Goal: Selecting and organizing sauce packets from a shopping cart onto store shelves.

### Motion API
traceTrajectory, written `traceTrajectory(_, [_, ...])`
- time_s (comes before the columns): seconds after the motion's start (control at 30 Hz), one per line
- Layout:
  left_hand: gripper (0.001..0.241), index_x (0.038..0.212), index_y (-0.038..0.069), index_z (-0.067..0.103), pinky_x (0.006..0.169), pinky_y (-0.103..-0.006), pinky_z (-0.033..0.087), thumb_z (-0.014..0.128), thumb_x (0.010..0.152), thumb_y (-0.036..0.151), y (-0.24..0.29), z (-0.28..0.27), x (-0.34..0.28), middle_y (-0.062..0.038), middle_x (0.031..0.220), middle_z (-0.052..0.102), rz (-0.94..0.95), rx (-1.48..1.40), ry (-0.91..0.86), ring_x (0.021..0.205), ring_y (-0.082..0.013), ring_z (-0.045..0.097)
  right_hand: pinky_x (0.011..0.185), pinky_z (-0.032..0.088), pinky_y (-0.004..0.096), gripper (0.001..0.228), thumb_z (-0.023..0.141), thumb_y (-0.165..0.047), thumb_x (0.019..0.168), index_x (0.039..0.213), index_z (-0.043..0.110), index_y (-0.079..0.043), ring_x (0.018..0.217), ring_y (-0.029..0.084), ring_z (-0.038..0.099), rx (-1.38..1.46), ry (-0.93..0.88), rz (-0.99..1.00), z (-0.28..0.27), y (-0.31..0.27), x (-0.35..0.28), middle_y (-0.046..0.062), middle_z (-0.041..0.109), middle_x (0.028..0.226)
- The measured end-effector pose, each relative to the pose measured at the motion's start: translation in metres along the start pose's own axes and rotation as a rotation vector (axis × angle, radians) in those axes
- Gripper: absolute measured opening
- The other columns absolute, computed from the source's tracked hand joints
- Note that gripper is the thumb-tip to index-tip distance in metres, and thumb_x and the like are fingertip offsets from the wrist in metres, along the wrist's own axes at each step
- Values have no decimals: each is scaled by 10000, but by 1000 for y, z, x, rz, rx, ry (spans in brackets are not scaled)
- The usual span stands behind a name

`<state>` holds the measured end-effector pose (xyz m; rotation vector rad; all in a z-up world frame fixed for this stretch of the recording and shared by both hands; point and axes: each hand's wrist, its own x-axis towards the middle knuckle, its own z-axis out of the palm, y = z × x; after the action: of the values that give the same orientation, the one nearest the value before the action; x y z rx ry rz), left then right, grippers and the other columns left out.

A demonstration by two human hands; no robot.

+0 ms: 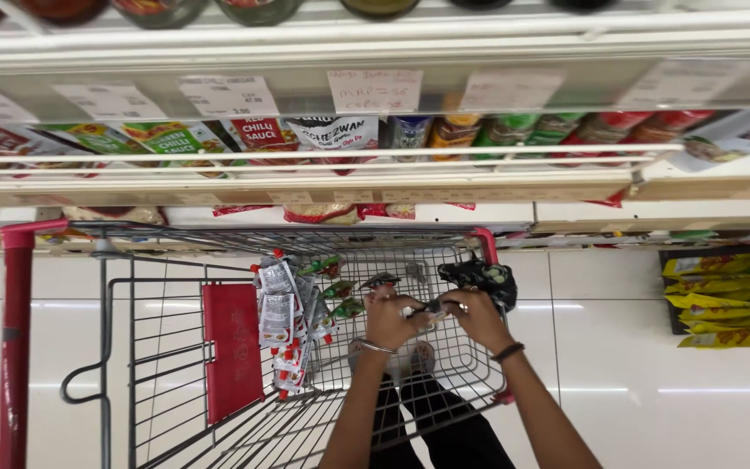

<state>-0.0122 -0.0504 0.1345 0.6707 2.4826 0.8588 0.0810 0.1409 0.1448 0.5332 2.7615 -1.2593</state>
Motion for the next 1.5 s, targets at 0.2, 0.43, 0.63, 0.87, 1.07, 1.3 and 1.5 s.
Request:
traceTrajectory(0.2, [449,1142,106,730,969,-413,527,885,759,283,-21,-4,-5,-125,1113,738,212,-836,-183,1084,-292,685,762,577,311,208,739,-163,886,1056,769,-47,848,177,736,323,-22,-89,-62,-61,-10,112,796,977])
traceTrajectory(0.43, [657,1375,41,560,999,-373,549,808,829,308,4,-7,-17,-133,1240,709,-180,-1149,-325,1143,-228,695,960,567,317,261,572,-235,1092,1265,725,-113,1063,183,742,514,235,-139,-70,-39,19,86,802,1113])
traceTrajectory(0.63, [661,1380,64,511,928,-441,611,773,830,320,-4,-7,-26,-140,1257,682,-323,-1505,-221,1118,-262,707,888,535,456,820,833,-41,637,1404,577,-175,1083,393,572,-504,168,-30,-40,29,-17,196,524,1398])
traceTrajectory(0.87, [812,1424,34,536,932,-410,606,520,931,679,-6,-34,-40,-166,1312,686,-247,-1648,-262,1119,-249,718,859,533,466,848,813,-48,780,1541,443,-90,991,389,655,-254,355,154,-52,12,-53,186,660,1094])
traceTrajectory(1.07, [824,1343,63,597,831,-387,632,436,922,753,4,-41,-57,-177,1175,738,-300,-1531,-384,971,-247,757,971,501,396,480,802,-34,676,1137,709,-132,1084,275,664,73,529,-384,-62,-112,-53,86,702,1156])
traceTrajectory(1.3, [771,1287,83,612,803,-371,648,459,942,755,-5,-69,-61,-118,1105,734,-267,-1749,-394,928,-221,760,1091,396,459,706,617,112,641,1256,727,-216,1215,261,561,-63,180,-563,14,-149,-59,9,671,1323])
traceTrajectory(1.5, [760,1300,59,598,792,-370,638,462,970,730,-27,-85,-63,-140,1111,720,-175,-1727,-307,931,-230,752,1090,413,452,709,588,176,652,1238,733,-196,1221,294,559,-71,195,-532,38,-168,-52,23,679,1291])
